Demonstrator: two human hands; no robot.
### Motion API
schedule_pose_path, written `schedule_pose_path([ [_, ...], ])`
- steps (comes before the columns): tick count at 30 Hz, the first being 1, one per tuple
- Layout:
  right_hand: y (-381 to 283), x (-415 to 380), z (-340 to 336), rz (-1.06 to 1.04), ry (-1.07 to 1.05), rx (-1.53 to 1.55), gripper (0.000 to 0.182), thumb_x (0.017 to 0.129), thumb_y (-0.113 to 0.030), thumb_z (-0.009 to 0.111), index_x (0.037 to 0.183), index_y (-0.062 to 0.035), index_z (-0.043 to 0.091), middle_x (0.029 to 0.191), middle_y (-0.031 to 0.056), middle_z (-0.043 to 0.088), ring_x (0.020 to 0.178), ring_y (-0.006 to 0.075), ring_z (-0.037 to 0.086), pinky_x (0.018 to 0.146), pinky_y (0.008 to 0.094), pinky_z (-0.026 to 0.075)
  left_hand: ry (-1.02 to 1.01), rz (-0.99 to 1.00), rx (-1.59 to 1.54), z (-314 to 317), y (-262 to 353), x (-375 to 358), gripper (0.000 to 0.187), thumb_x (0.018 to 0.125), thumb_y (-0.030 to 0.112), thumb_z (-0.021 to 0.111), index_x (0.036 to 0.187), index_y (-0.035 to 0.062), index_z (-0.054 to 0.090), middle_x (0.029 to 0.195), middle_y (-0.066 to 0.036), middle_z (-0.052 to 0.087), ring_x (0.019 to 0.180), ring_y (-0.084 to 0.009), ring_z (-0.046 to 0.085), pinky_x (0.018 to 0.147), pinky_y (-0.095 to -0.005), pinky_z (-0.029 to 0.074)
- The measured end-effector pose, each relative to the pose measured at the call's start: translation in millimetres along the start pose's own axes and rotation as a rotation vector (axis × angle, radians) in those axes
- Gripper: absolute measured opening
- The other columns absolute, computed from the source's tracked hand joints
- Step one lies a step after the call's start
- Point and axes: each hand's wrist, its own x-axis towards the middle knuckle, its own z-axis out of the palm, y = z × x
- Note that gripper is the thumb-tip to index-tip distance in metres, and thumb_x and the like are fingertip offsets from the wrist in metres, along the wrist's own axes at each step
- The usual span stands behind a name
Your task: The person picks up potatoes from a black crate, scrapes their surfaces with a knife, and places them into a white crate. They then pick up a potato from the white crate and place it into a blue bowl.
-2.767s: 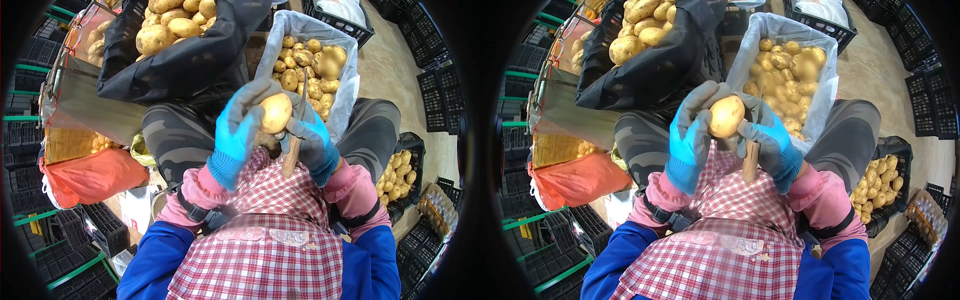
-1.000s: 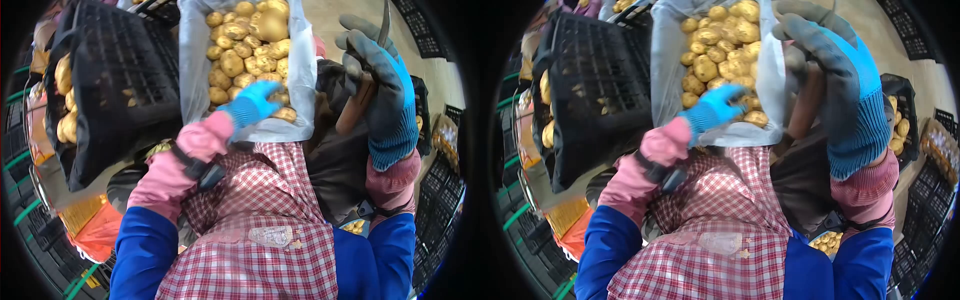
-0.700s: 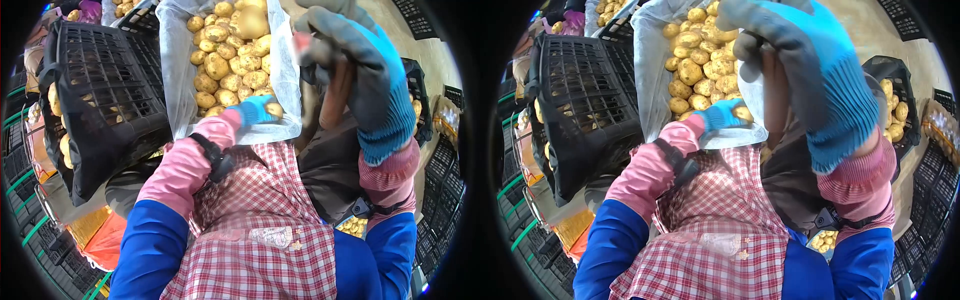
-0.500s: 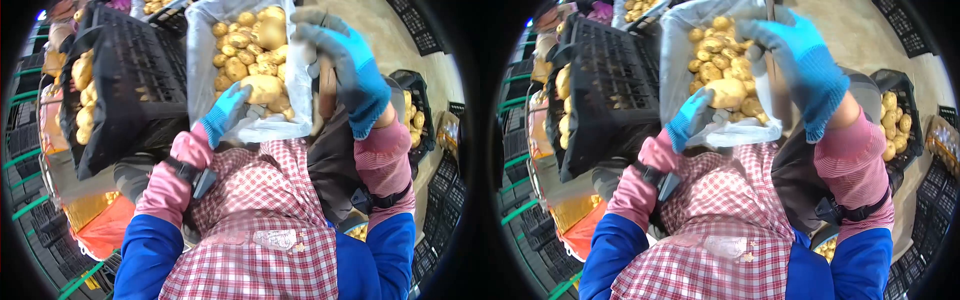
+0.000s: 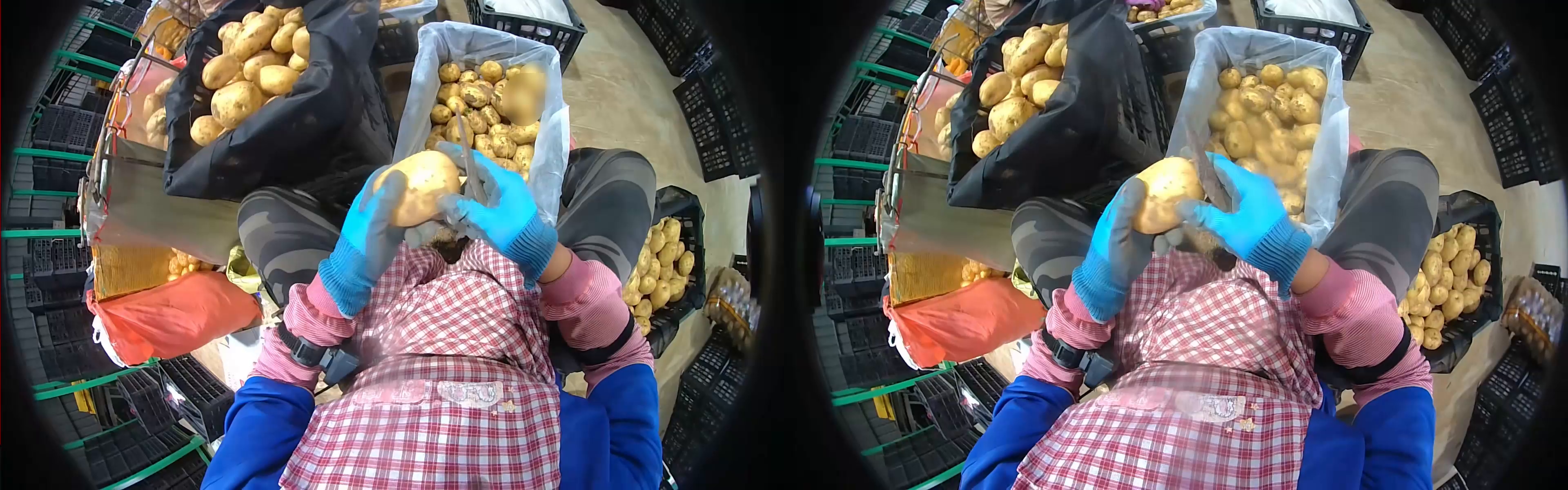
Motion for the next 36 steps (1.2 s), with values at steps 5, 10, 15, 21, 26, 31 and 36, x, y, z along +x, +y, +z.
schedule_pose_path([
  [5,20.3,11.2,4.0,-0.009,0.112,-0.11,0.063,0.093,-0.036,0.069,0.139,0.0014,0.048,0.125,0.0192,0.062,0.116,0.0267,0.062,0.099,0.0398,0.049,0.014,-0.174,-0.42,-24.6,-3.0,-0.9,0.067,0.103,0.06,0.036,0.129,0.002,0.057,0.092,-0.019,0.071,0.057,-0.0148,0.06,0.043,-0.0211,0.041],
  [10,18.9,12.2,16.6,-0.035,0.14,-0.8,0.062,0.094,-0.041,0.064,0.14,-0.0023,0.049,0.13,0.023,0.059,0.119,0.0379,0.06,0.099,0.0434,0.048,-0.006,-0.196,-0.582,-39.9,-12.7,2.1,0.069,0.103,0.062,0.035,0.131,0.0024,0.057,0.102,-0.021,0.07,0.05,-0.0149,0.055,0.043,-0.0208,0.041],
  [15,20.6,16.0,24.4,-0.106,0.108,-0.985,0.061,0.093,-0.04,0.065,0.14,-0.0045,0.048,0.122,0.0195,0.063,0.107,0.0362,0.064,0.089,0.0437,0.052,-0.04,-0.149,-0.508,-49.5,-18.7,3.1,0.07,0.102,0.064,0.035,0.131,0.0031,0.056,0.099,-0.016,0.07,0.051,-0.0128,0.054,0.044,-0.0209,0.04],
  [21,15.6,17.0,30.7,-0.014,0.051,-1.18,0.061,0.092,-0.035,0.065,0.142,-0.0051,0.045,0.111,0.0175,0.065,0.098,0.0345,0.066,0.081,0.0437,0.054,0.337,0.089,0.047,-26.4,-9.4,-2.2,0.062,0.102,0.059,0.043,0.127,0.0029,0.051,0.094,-0.01,0.067,0.06,-0.0086,0.057,0.048,-0.0198,0.043],
  [26,21.4,11.9,42.5,-0.005,0.028,-1.208,0.072,0.09,-0.032,0.067,0.149,-0.004,0.036,0.116,0.0209,0.065,0.1,0.037,0.066,0.081,0.0456,0.054,0.449,0.171,0.099,-20.5,-10.5,-7.6,0.057,0.101,0.052,0.054,0.13,0.0038,0.046,0.096,-0.011,0.066,0.06,-0.0095,0.058,0.047,-0.0205,0.044],
  [31,15.3,7.6,42.7,-0.029,-0.081,-1.176,0.076,0.089,-0.031,0.069,0.15,-0.0031,0.035,0.112,0.0205,0.066,0.094,0.0372,0.068,0.076,0.0443,0.055,0.479,0.177,0.115,-21.2,-16.0,-10.8,0.056,0.1,0.052,0.055,0.129,0.0052,0.048,0.094,-0.009,0.065,0.059,-0.0094,0.058,0.047,-0.0202,0.044],
  [36,28.2,-0.9,39.2,-0.235,-0.012,-1.143,0.064,0.09,-0.038,0.067,0.141,-0.0052,0.047,0.093,0.0137,0.063,0.08,0.0322,0.067,0.066,0.0427,0.054,0.214,0.027,0.067,-38.3,-20.3,-11.1,0.061,0.101,0.061,0.045,0.127,0.0063,0.053,0.097,-0.006,0.064,0.065,-0.0077,0.055,0.051,-0.0189,0.04],
])
